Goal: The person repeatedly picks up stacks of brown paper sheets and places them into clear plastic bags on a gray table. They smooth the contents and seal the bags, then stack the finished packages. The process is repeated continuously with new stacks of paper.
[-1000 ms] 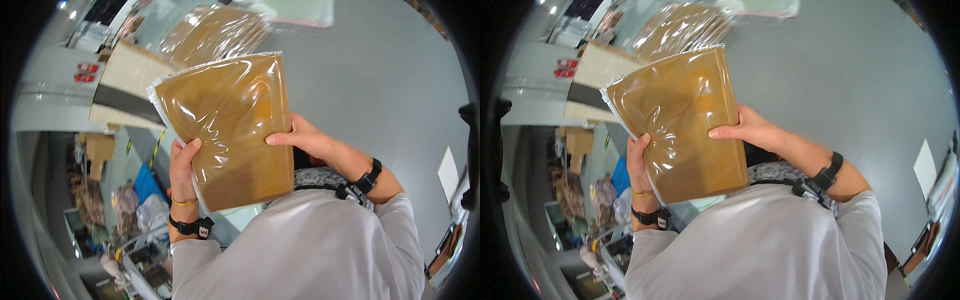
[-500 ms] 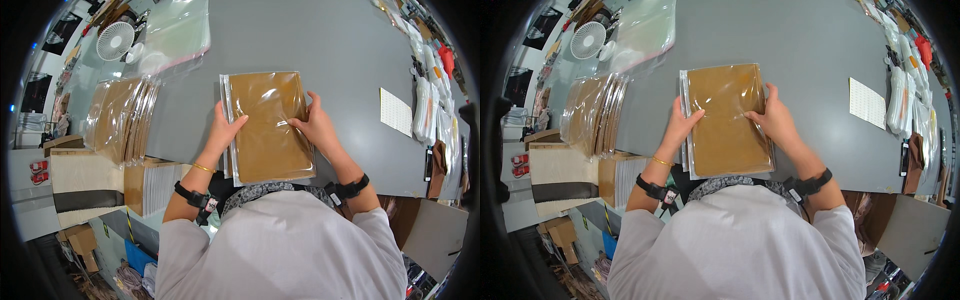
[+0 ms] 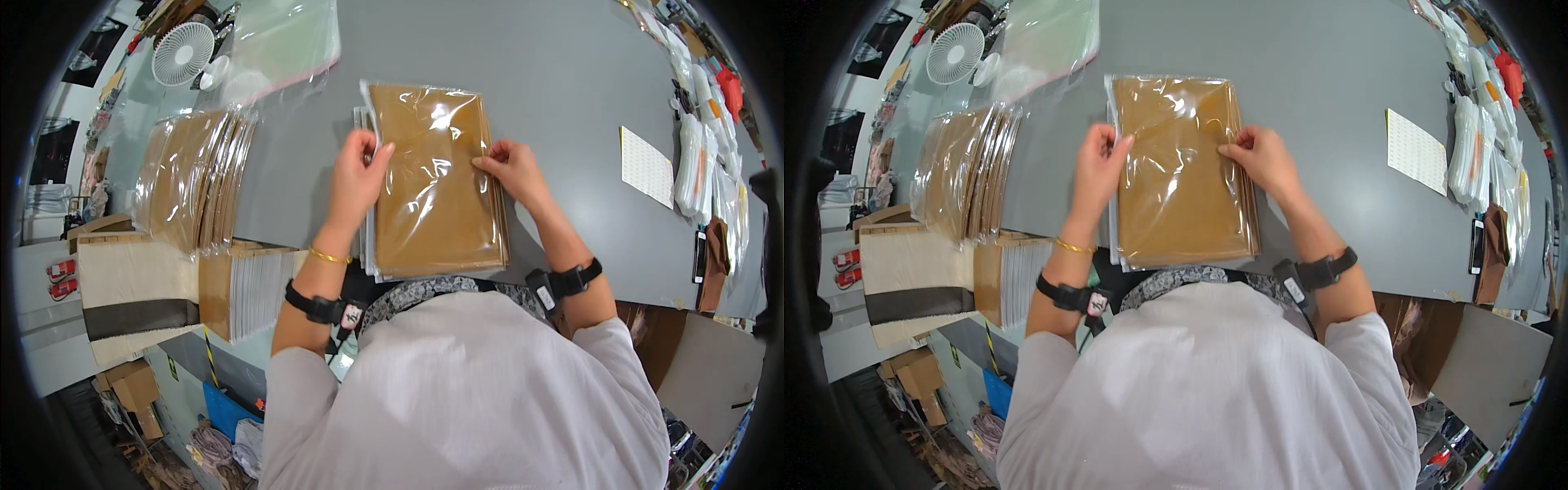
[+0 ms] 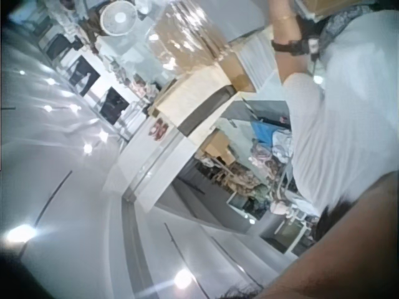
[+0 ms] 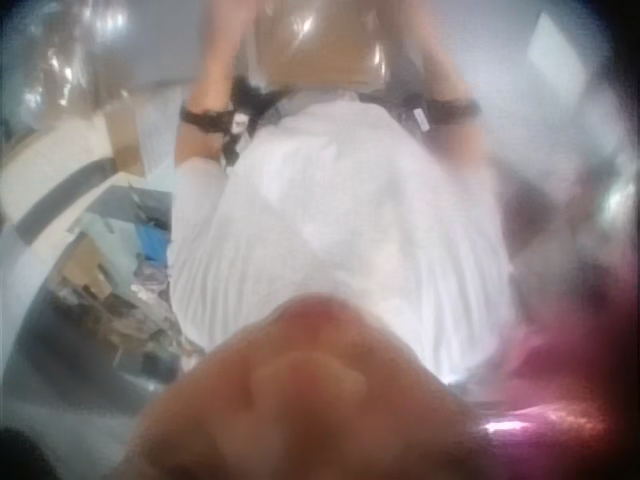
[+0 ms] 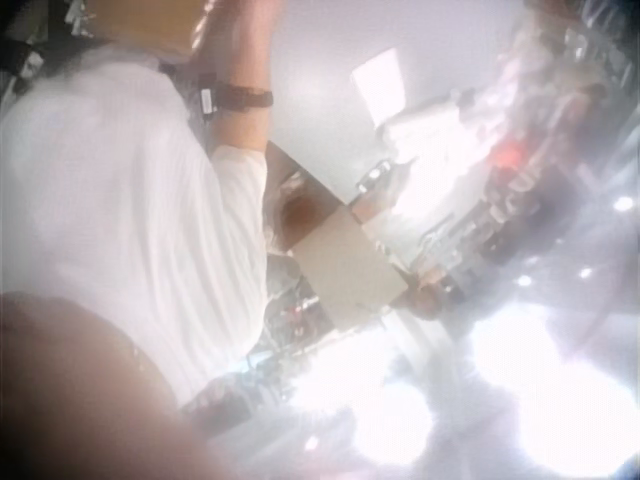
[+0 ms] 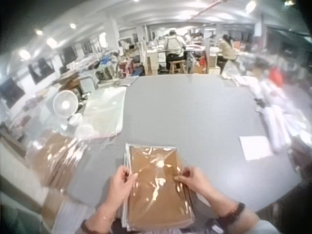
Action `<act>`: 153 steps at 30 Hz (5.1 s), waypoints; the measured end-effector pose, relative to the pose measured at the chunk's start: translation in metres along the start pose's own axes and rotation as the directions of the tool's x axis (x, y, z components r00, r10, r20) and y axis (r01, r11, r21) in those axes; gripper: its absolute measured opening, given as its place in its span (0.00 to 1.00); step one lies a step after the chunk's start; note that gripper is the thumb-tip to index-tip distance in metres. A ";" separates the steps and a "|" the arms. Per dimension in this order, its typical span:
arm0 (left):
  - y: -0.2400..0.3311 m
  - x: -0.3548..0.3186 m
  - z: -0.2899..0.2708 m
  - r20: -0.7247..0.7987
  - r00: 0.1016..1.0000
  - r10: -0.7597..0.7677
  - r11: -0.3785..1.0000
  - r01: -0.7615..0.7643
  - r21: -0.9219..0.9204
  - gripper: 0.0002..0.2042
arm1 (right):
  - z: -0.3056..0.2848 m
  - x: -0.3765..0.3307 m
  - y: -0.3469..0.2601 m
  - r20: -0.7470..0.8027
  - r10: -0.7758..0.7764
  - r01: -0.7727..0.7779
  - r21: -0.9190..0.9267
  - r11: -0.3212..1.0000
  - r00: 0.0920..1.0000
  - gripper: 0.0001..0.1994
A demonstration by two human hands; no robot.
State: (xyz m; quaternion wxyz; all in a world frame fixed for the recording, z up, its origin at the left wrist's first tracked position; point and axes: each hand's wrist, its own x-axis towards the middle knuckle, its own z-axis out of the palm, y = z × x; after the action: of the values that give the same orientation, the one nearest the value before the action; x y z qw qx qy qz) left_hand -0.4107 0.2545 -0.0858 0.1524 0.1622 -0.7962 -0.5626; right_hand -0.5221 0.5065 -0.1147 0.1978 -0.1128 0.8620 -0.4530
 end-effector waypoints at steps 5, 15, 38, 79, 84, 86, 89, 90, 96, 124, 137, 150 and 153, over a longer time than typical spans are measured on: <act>0.091 0.039 -0.029 0.016 0.861 0.508 0.814 -0.474 -0.335 0.08 | -0.072 0.005 -0.059 -0.090 -0.349 0.351 0.442 0.825 0.933 0.09; 0.016 -0.023 -0.059 0.496 0.749 0.439 0.831 -0.548 0.092 0.14 | -0.040 -0.040 -0.008 0.098 -0.632 0.639 -0.084 0.764 0.769 0.09; 0.067 -0.063 -0.023 0.402 0.494 0.771 0.475 -0.867 0.152 0.23 | -0.005 -0.028 -0.023 0.250 -0.343 -0.130 0.933 0.336 0.905 0.35; -0.078 0.235 -0.181 0.236 0.969 0.066 0.124 -0.243 0.962 0.04 | -0.060 -0.064 0.039 0.225 0.408 -0.439 0.700 0.564 0.885 0.28; -0.004 0.231 -0.133 0.292 0.894 0.339 0.682 -0.448 0.578 0.02 | -0.060 -0.070 0.050 0.192 0.338 -0.367 0.717 0.592 0.921 0.31; -0.003 0.205 -0.081 0.436 0.837 0.331 0.637 -0.539 0.551 0.02 | -0.061 -0.077 0.054 0.131 0.266 -0.273 0.735 0.620 0.955 0.31; -0.024 0.150 -0.020 0.567 0.754 0.331 0.586 -0.636 0.503 0.04 | -0.073 -0.093 0.053 -0.019 0.243 -0.143 0.761 0.633 0.970 0.33; -0.032 0.135 -0.008 0.617 0.754 0.225 0.578 -0.613 0.539 0.05 | -0.080 -0.099 0.050 -0.024 0.206 -0.098 0.822 0.561 0.978 0.33; -0.048 0.098 0.016 0.554 0.815 0.167 0.826 -0.423 0.374 0.06 | -0.093 -0.108 0.017 0.121 0.057 -0.134 0.923 0.360 0.991 0.28; -0.042 0.031 -0.002 0.213 0.832 0.513 0.541 -0.506 0.672 0.14 | -0.001 -0.030 0.028 0.203 0.317 -0.313 0.883 0.350 0.926 0.16; -0.048 0.012 -0.020 -0.108 0.853 -0.511 0.712 0.350 -0.608 0.08 | 0.026 -0.019 0.007 0.288 0.276 -0.288 0.957 -0.042 0.917 0.16; -0.055 0.008 0.011 -0.134 0.883 -0.450 0.789 0.323 -0.522 0.09 | 0.019 -0.053 -0.075 -0.084 -0.656 0.517 -0.545 0.661 0.750 0.48; -0.052 0.009 0.016 -0.086 0.905 -0.416 0.805 0.323 -0.497 0.08 | 0.079 -0.045 -0.091 0.188 -0.658 0.502 -0.801 0.327 0.729 0.42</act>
State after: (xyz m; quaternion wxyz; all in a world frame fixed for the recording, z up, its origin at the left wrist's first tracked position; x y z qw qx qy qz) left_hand -0.4210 0.2476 -0.1398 0.1496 0.3257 -0.5696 -0.7396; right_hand -0.4453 0.4137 -0.0690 -0.1269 -0.4514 0.8816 -0.0541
